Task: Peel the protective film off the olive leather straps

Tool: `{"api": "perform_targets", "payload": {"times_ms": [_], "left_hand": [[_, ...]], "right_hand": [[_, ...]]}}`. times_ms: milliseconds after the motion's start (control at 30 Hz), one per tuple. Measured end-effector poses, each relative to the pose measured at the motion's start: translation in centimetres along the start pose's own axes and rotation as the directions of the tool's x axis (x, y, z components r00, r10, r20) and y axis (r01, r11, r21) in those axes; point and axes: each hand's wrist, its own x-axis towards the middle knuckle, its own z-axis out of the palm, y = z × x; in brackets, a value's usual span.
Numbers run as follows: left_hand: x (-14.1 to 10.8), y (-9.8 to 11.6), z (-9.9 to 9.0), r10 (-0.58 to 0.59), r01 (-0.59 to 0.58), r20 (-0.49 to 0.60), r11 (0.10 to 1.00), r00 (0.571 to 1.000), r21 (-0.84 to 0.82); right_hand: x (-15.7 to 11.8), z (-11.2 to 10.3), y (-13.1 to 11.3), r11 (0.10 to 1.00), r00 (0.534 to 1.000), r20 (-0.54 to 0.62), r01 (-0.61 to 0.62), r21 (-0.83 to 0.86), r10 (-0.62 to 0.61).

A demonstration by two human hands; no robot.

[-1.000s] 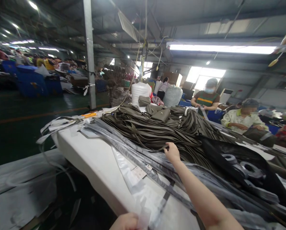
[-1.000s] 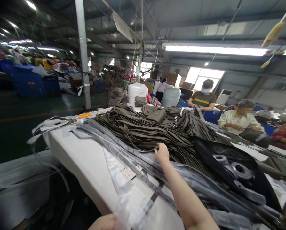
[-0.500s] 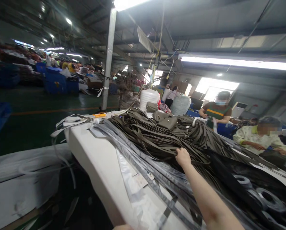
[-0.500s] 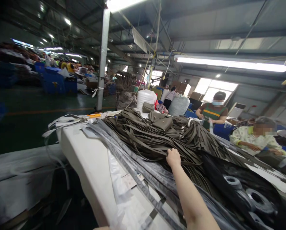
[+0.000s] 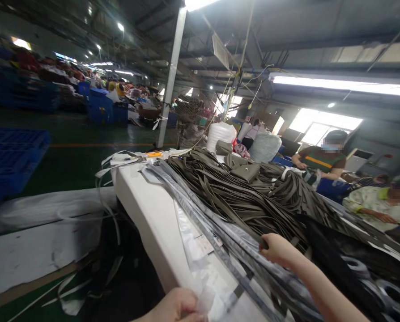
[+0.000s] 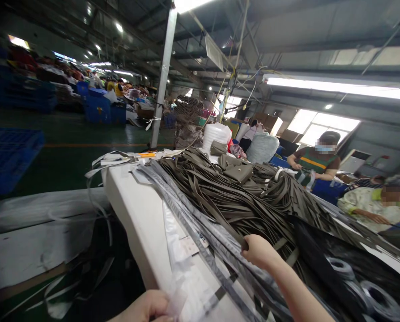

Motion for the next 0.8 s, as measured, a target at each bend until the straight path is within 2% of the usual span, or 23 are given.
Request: {"api": "perform_targets", "payload": {"times_ms": [100, 167, 200, 267, 333, 367, 467, 533, 633, 700, 733, 767, 800], "left_hand": [[1.3, 2.6, 0.1, 0.018, -0.017, 0.013, 0.994, 1.0, -0.11], [2.8, 4.2, 0.5, 0.02, -0.011, 0.023, 0.936, 1.0, -0.351], [3.6, 4.9, 0.9, 0.011, 0.0, 0.02, 0.866, 1.0, -0.499], [5.3, 6.0, 1.5, -0.031, 0.029, 0.011, 0.669, 0.999, -0.742], [6.6, 6.9, 1.6, -0.059, 0.022, -0.01, 0.511, 0.998, -0.86], [7.1, 7.4, 1.3, -0.062, -0.003, -0.036, 0.466, 0.997, -0.885], [8.0, 8.8, -1.5, -0.09, -0.14, -0.195, 0.42, 0.977, -0.896], [8.4, 9.9, -4.3, -0.142, -0.24, -0.322, 0.414, 0.936, -0.878], [9.2, 11.5, -8.7, -0.183, -0.389, -0.492, 0.412, 0.851, -0.824], [9.6, 12.3, -10.9, -0.193, -0.458, -0.565, 0.408, 0.802, -0.79], [9.8, 12.5, -11.8, -0.187, -0.485, -0.591, 0.41, 0.784, -0.773], [9.8, 12.6, -12.4, -0.175, -0.5, -0.607, 0.417, 0.775, -0.759], [9.8, 12.5, -12.8, -0.162, -0.505, -0.613, 0.427, 0.773, -0.75]], "right_hand": [[-5.9, -1.2, -2.6, 0.976, 0.985, 0.157, 0.033, 0.217, -0.068], [-9.7, -1.2, -5.3, 0.911, 0.952, 0.276, 0.006, 0.413, -0.132], [-11.4, -1.0, -6.7, 0.873, 0.93, 0.331, -0.025, 0.488, -0.158], [-14.4, -0.2, -9.2, 0.799, 0.886, 0.416, -0.095, 0.593, -0.203], [-16.7, 0.4, -10.4, 0.7, 0.848, 0.457, -0.156, 0.697, -0.267], [-17.5, 0.5, -10.5, 0.632, 0.829, 0.468, -0.191, 0.751, -0.305], [-19.5, -0.3, -9.0, 0.437, 0.756, 0.502, -0.316, 0.842, -0.42], [-20.6, -1.3, -7.3, 0.374, 0.722, 0.526, -0.382, 0.845, -0.451], [-21.8, -2.2, -5.6, 0.398, 0.673, 0.585, -0.435, 0.808, -0.452], [-22.2, -2.0, -5.5, 0.47, 0.591, 0.657, -0.464, 0.751, -0.467], [-22.3, -1.7, -5.8, 0.51, 0.546, 0.687, -0.463, 0.725, -0.48], [-22.4, -1.4, -6.2, 0.541, 0.52, 0.698, -0.446, 0.713, -0.492], [-22.4, -1.0, -6.6, 0.557, 0.515, 0.692, -0.418, 0.718, -0.506]]}}
